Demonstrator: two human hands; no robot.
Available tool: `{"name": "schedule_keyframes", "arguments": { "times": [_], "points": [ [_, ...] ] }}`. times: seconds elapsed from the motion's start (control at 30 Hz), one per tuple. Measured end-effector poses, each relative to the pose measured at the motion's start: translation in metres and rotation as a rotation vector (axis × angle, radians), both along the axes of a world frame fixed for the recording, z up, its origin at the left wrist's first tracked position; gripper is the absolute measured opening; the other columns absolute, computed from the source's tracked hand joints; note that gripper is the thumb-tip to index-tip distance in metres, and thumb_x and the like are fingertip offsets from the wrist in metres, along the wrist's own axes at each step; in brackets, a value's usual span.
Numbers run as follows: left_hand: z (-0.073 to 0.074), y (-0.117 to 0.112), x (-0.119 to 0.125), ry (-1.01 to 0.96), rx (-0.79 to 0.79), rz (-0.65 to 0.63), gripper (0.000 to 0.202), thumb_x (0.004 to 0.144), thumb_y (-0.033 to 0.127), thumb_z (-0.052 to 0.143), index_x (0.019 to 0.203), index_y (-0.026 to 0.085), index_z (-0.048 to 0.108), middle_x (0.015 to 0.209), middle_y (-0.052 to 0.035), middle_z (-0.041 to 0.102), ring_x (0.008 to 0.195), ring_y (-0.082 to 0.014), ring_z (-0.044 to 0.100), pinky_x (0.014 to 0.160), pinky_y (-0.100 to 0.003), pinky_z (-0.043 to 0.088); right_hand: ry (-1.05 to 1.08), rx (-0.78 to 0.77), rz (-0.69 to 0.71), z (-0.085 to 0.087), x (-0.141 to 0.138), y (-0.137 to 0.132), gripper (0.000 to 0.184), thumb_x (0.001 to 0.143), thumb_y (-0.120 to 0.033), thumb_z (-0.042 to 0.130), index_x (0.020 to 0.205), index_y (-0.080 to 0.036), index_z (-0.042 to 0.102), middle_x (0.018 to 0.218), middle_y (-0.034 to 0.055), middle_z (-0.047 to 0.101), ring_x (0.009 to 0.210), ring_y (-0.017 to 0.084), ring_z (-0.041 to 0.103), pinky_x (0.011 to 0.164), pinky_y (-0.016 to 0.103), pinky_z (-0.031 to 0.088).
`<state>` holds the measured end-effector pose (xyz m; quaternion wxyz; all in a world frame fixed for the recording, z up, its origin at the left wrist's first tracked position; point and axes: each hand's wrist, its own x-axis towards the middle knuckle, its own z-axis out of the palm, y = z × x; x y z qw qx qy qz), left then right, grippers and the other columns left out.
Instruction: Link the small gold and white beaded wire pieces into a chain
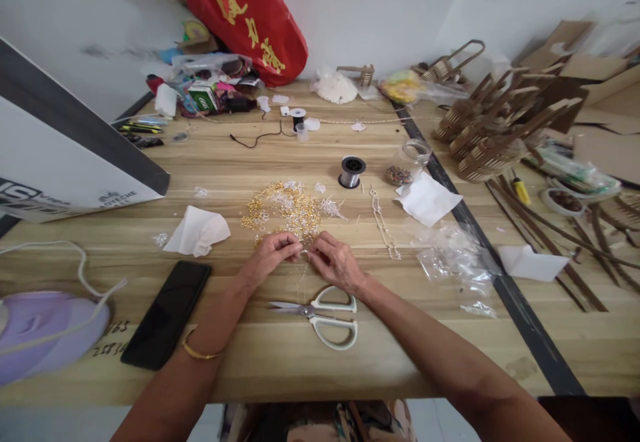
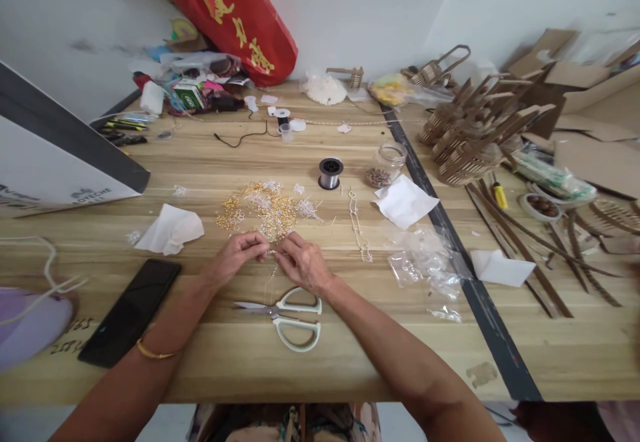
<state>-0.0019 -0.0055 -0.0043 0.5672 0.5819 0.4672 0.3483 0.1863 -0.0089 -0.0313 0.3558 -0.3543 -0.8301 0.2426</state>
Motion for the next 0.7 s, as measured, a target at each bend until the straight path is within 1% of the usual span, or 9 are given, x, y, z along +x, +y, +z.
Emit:
{"name": "schedule_keyframes", "arguments": {
  "times": [0.07,0.17,0.37,0.43,0.53,0.63,0.7],
  "points": [
    [0.0003,0.0002,-0.0005,-0.03,-0.042,-0.003,0.025,0.073,0.037,0.065,0.066,0.013,0.058,0.058,0.0024,0.057,0.056,-0.0099,0.052,0.059,-0.023,0.044,0.005,-0.001,0.001,0.0008,0.0003,-0.0001,0.011,0.089,-0.022,0.047,0.083,-0.018,0.056,0.08,0.0035,0.052,0.068,0.013,0.05,0.061,0.024,0.04],
    [0.0006,0.0003,-0.0002,-0.039,-0.069,0.026,0.026,0.072,0.038,0.066,0.066,0.013,0.059,0.059,0.0014,0.059,0.057,-0.0103,0.053,0.06,-0.023,0.045,0.021,-0.012,0.001,0.0022,0.0007,-0.0001,0.012,0.09,-0.022,0.047,0.083,-0.018,0.056,0.079,0.0036,0.052,0.067,0.013,0.05,0.061,0.024,0.04],
    [0.0005,0.0007,-0.0007,-0.047,-0.062,0.031,0.026,0.074,0.037,0.064,0.068,0.013,0.061,0.061,-0.0002,0.061,0.059,-0.0107,0.055,0.061,-0.023,0.046,0.044,-0.03,0.023,0.0032,0.0001,-0.0003,0.015,0.091,-0.024,0.045,0.086,-0.018,0.057,0.077,0.0037,0.053,0.067,0.014,0.05,0.061,0.024,0.04],
    [-0.0016,0.001,-0.0019,-0.057,-0.06,0.034,0.025,0.074,0.037,0.065,0.072,0.012,0.063,0.063,-0.0005,0.062,0.06,-0.0112,0.056,0.062,-0.024,0.047,0.049,-0.038,0.023,0.0029,0.0,-0.0004,0.015,0.091,-0.025,0.045,0.087,-0.018,0.058,0.077,0.0038,0.054,0.065,0.014,0.049,0.06,0.024,0.039],
    [-0.0047,0.0013,-0.003,-0.057,-0.067,0.038,0.025,0.068,0.034,0.071,0.079,0.012,0.065,0.067,-0.001,0.064,0.062,-0.0117,0.057,0.063,-0.024,0.048,0.054,-0.05,0.024,0.0022,0.0,-0.0005,0.015,0.091,-0.026,0.046,0.087,-0.018,0.058,0.077,0.0039,0.054,0.065,0.014,0.05,0.06,0.025,0.04],
    [-0.005,0.001,-0.0022,-0.039,-0.079,0.041,0.025,0.062,0.03,0.075,0.078,0.012,0.066,0.068,-0.0009,0.065,0.062,-0.0116,0.057,0.064,-0.024,0.047,0.06,-0.055,0.025,0.0016,-0.0001,-0.0004,0.014,0.091,-0.025,0.046,0.087,-0.018,0.057,0.078,0.0042,0.055,0.065,0.014,0.05,0.06,0.025,0.04],
    [-0.0042,0.0005,-0.0009,-0.029,-0.072,0.047,0.023,0.063,0.029,0.074,0.076,0.012,0.066,0.067,-0.0008,0.064,0.062,-0.0114,0.056,0.063,-0.024,0.047,0.057,-0.048,0.025,0.0016,-0.0002,-0.0002,0.014,0.091,-0.025,0.046,0.087,-0.018,0.057,0.078,0.0042,0.055,0.065,0.014,0.05,0.06,0.025,0.04]
  ]
}}
